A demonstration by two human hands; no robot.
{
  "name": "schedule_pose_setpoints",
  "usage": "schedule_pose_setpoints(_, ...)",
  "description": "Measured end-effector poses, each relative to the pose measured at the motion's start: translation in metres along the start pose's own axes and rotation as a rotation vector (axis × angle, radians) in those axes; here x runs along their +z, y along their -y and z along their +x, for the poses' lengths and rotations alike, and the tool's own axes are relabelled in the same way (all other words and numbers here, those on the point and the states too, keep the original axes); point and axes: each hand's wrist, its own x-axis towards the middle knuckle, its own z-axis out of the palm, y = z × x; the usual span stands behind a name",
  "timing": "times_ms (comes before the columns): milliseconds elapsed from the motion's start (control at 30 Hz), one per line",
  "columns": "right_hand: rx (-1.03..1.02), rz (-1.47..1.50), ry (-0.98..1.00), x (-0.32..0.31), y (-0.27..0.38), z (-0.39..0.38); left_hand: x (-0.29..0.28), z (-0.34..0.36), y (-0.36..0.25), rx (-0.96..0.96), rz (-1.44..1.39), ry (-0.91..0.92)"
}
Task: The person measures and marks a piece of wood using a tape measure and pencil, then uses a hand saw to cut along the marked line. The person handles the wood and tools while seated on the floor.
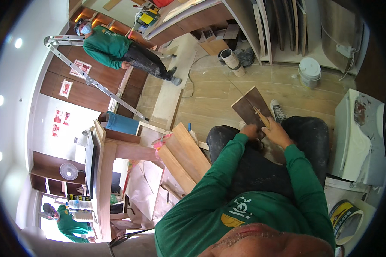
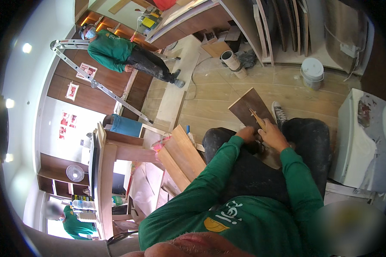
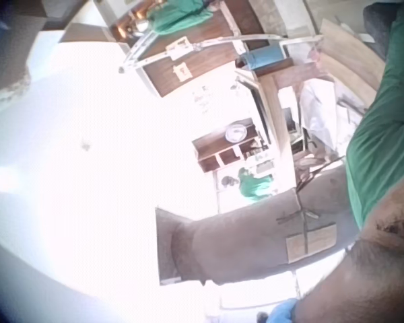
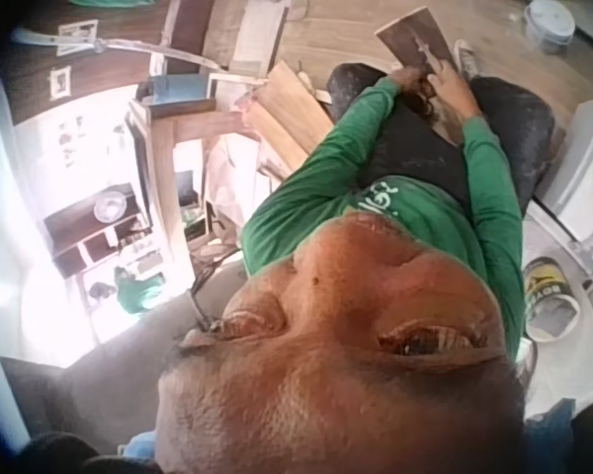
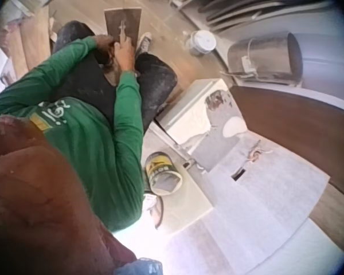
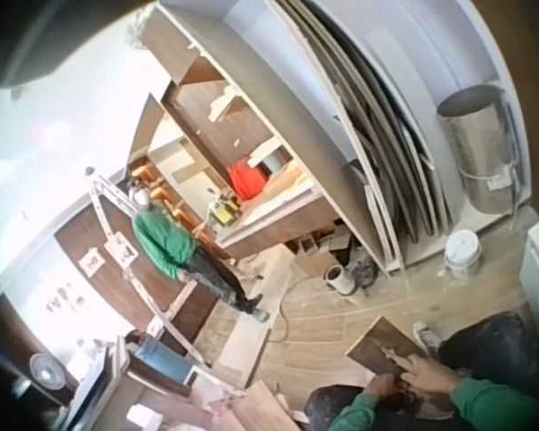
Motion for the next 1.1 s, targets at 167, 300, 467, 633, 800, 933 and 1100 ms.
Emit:
schedule_pose_setpoints(167, -0.021, -0.024, -0.079, 0.002, -0.011, 0.001, -0.068, 0.017, -0.005, 0.033, 0.034, -0.606)
schedule_pose_setpoints(300, -0.049, -0.017, -0.066, 0.003, -0.011, 0.000, -0.105, 0.011, 0.006, -0.172, 0.418, -0.491)
schedule_pose_setpoints(467, -0.037, -0.019, -0.042, 0.012, -0.015, 0.002, -0.112, 0.043, 0.031, -0.196, 0.504, -0.532)
schedule_pose_setpoints(633, -0.024, -0.028, 0.000, 0.030, 0.011, -0.007, -0.073, 0.082, 0.101, -0.310, 0.218, -0.256)
schedule_pose_setpoints(800, -0.022, -0.079, -0.015, 0.005, 0.014, -0.010, -0.060, 0.110, 0.100, -0.342, 0.034, -0.306)
schedule_pose_setpoints(933, -0.131, 0.000, -0.062, -0.018, 0.038, -0.021, -0.044, 0.114, 0.085, -0.346, 0.101, -0.315)
schedule_pose_setpoints(1100, -0.222, 0.054, -0.040, -0.007, 0.057, -0.027, -0.029, 0.111, 0.130, -0.399, 0.288, -0.542)
